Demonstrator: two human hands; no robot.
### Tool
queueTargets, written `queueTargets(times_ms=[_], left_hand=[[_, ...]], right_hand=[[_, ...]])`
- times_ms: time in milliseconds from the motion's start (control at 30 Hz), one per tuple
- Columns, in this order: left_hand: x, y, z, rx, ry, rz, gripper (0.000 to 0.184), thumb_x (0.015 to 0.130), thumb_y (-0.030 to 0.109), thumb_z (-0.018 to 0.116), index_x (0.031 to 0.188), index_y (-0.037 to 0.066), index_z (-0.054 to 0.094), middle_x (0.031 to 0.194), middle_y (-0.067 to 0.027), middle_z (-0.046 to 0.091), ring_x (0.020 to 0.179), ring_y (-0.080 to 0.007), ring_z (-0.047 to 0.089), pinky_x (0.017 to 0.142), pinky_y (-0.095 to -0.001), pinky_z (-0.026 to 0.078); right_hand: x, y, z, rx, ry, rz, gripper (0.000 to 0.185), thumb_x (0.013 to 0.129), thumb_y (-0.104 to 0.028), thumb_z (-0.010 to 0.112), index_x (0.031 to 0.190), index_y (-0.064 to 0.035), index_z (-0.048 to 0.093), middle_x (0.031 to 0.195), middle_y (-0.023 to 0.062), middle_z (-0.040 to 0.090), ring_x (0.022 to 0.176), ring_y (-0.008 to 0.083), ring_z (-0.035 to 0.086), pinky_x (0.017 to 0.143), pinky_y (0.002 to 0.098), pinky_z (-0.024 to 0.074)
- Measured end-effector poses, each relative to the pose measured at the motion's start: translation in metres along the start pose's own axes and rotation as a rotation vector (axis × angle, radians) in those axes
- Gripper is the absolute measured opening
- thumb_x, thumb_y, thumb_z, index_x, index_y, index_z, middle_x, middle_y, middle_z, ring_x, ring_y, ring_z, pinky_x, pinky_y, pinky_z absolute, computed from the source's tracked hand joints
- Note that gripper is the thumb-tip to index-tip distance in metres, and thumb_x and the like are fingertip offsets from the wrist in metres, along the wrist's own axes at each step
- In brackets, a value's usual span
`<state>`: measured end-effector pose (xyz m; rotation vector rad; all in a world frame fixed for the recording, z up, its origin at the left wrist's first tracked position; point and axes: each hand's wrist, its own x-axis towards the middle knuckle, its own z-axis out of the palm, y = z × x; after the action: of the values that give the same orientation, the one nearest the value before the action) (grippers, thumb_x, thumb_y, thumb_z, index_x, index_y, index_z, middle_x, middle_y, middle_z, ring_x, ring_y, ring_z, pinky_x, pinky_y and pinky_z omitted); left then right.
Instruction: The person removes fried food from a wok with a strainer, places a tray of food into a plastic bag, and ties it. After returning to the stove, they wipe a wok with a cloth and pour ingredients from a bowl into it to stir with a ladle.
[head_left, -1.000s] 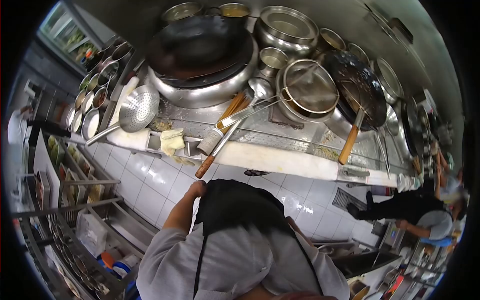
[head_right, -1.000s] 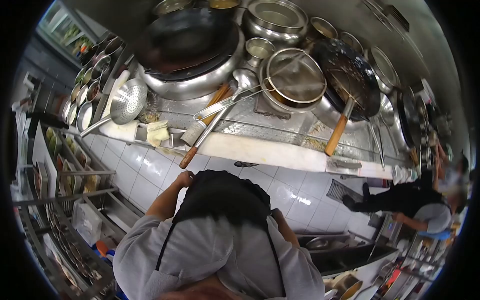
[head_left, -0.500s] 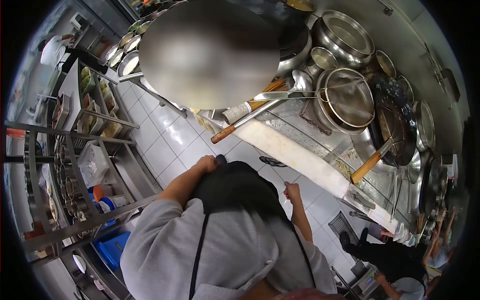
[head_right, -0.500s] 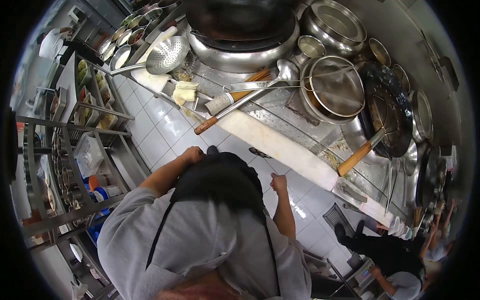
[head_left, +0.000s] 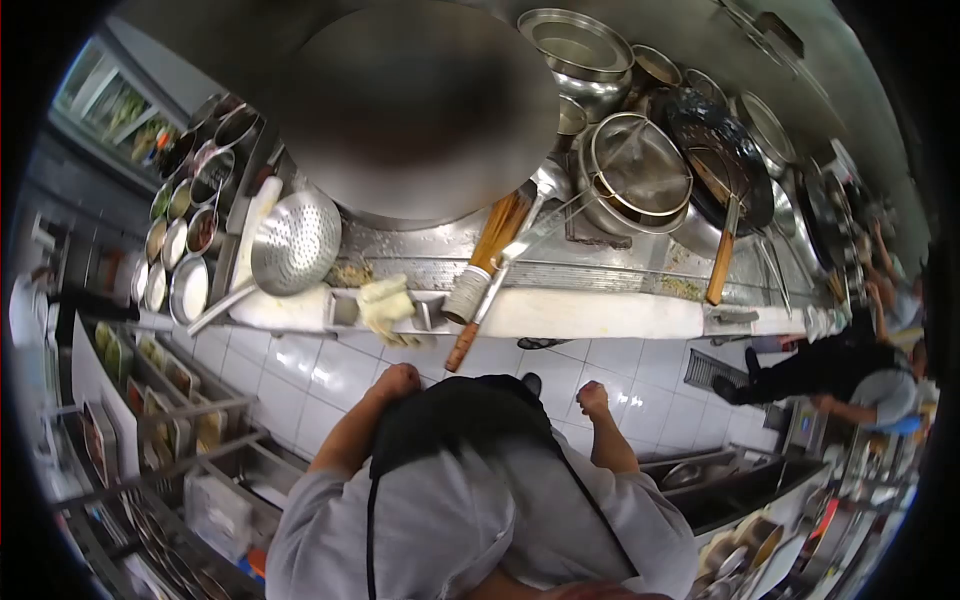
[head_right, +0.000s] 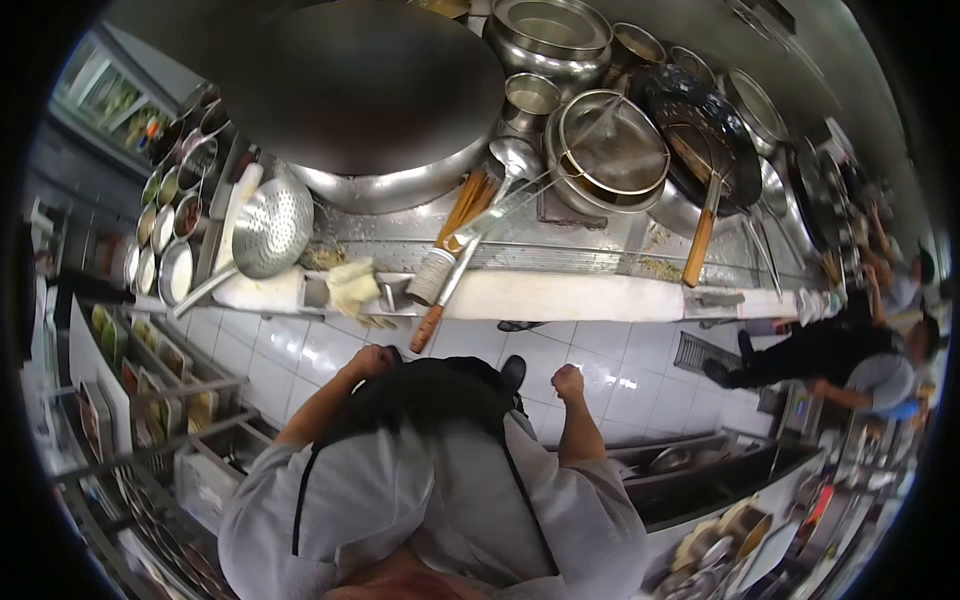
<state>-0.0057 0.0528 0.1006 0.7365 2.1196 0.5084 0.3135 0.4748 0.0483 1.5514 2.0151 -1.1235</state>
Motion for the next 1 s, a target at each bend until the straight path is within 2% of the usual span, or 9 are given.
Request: queueTargets(times_ms=[133, 233, 333, 433, 500, 533, 567, 767, 1000], left_hand=[[-0.003, -0.102, -0.034, -0.029, 0.017, -0.078, 0.015, 0.075, 0.024, 0.069, 0.080, 0.012, 0.074, 0.089, -0.0139, 0.071, 0.086, -0.0314, 0.068, 0.080, -0.0417, 0.054], [-0.027, -0.184, -0.043, 0.383, -0.015, -0.054, 0.015, 0.075, 0.023, 0.070, 0.083, 0.011, 0.075, 0.092, -0.0140, 0.072, 0.088, -0.0309, 0.069, 0.079, -0.0410, 0.054], [-0.030, -0.269, -0.050, 0.626, -0.582, -0.129, 0.027, 0.078, 0.009, 0.066, 0.104, 0.014, 0.072, 0.095, -0.0117, 0.072, 0.082, -0.0264, 0.070, 0.069, -0.0390, 0.058], [-0.063, -0.259, -0.069, 0.178, -0.418, -0.460, 0.036, 0.079, -0.004, 0.064, 0.110, 0.013, 0.071, 0.097, -0.0097, 0.070, 0.077, -0.0229, 0.071, 0.057, -0.0348, 0.061], [-0.079, -0.216, -0.094, -0.007, -0.257, -0.572, 0.029, 0.074, 0.001, 0.069, 0.101, 0.011, 0.073, 0.103, -0.0090, 0.069, 0.085, -0.0236, 0.072, 0.067, -0.0327, 0.062], [-0.066, -0.241, -0.078, 0.198, -0.250, -0.316, 0.031, 0.071, 0.000, 0.071, 0.099, 0.011, 0.073, 0.099, -0.0089, 0.069, 0.085, -0.0243, 0.071, 0.066, -0.0328, 0.063], [-0.057, -0.252, -0.077, 0.396, -0.275, 0.018, 0.023, 0.075, 0.008, 0.070, 0.097, 0.009, 0.072, 0.097, -0.0108, 0.069, 0.092, -0.0266, 0.069, 0.071, -0.0369, 0.061], [-0.023, -0.224, -0.045, -0.418, 0.025, 0.049, 0.031, 0.082, 0.029, 0.060, 0.095, 0.003, 0.069, 0.105, -0.0219, 0.067, 0.100, -0.0401, 0.063, 0.084, -0.0475, 0.051], [-0.033, -0.247, -0.058, 0.100, 0.002, 0.120, 0.027, 0.082, 0.023, 0.059, 0.097, 0.003, 0.069, 0.106, -0.0239, 0.066, 0.101, -0.0406, 0.063, 0.086, -0.0492, 0.051]], right_hand=[[-0.073, -0.105, 0.024, 0.913, 0.104, -0.182, 0.021, 0.083, 0.000, 0.038, 0.077, -0.0070, 0.057, 0.058, 0.0052, 0.052, 0.043, 0.0159, 0.046, 0.037, 0.0298, 0.0374], [-0.140, -0.199, 0.009, 1.075, 0.076, -0.394, 0.021, 0.095, -0.019, 0.048, 0.093, -0.0013, 0.060, 0.059, 0.0052, 0.052, 0.044, 0.0150, 0.047, 0.041, 0.0284, 0.0398], [-0.199, -0.281, -0.014, 1.193, -0.046, -0.528, 0.041, 0.101, -0.039, 0.048, 0.110, -0.0022, 0.062, 0.068, 0.0028, 0.056, 0.059, 0.0127, 0.054, 0.054, 0.0261, 0.0436], [-0.218, -0.349, -0.027, 1.429, -0.196, -0.473, 0.068, 0.097, -0.059, 0.042, 0.137, -0.0042, 0.046, 0.105, 0.0079, 0.064, 0.089, 0.0179, 0.058, 0.078, 0.0359, 0.0472], [-0.244, -0.400, -0.034, 1.681, -0.247, -0.457, 0.055, 0.098, -0.056, 0.045, 0.122, -0.0070, 0.050, 0.117, 0.0176, 0.063, 0.090, 0.0241, 0.061, 0.075, 0.0354, 0.0478], [-0.247, -0.413, -0.038, 1.783, -0.299, -0.476, 0.050, 0.098, -0.053, 0.045, 0.118, -0.0069, 0.050, 0.117, 0.0192, 0.063, 0.091, 0.0255, 0.061, 0.074, 0.0364, 0.0479], [-0.238, -0.412, -0.040, 1.805, -0.301, -0.528, 0.046, 0.098, -0.048, 0.047, 0.119, -0.0070, 0.050, 0.114, 0.0185, 0.063, 0.090, 0.0249, 0.060, 0.074, 0.0359, 0.0481], [-0.188, -0.346, -0.068, 1.918, -0.022, -0.469, 0.003, 0.093, -0.006, 0.047, 0.091, -0.0087, 0.047, 0.071, 0.0042, 0.057, 0.053, 0.0098, 0.044, 0.046, 0.0242, 0.0365], [-0.211, -0.271, -0.062, 2.029, 0.120, -0.397, 0.053, 0.103, -0.043, 0.031, 0.108, -0.0005, 0.062, 0.093, 0.0140, 0.069, 0.065, 0.0167, 0.059, 0.057, 0.0263, 0.0486]])
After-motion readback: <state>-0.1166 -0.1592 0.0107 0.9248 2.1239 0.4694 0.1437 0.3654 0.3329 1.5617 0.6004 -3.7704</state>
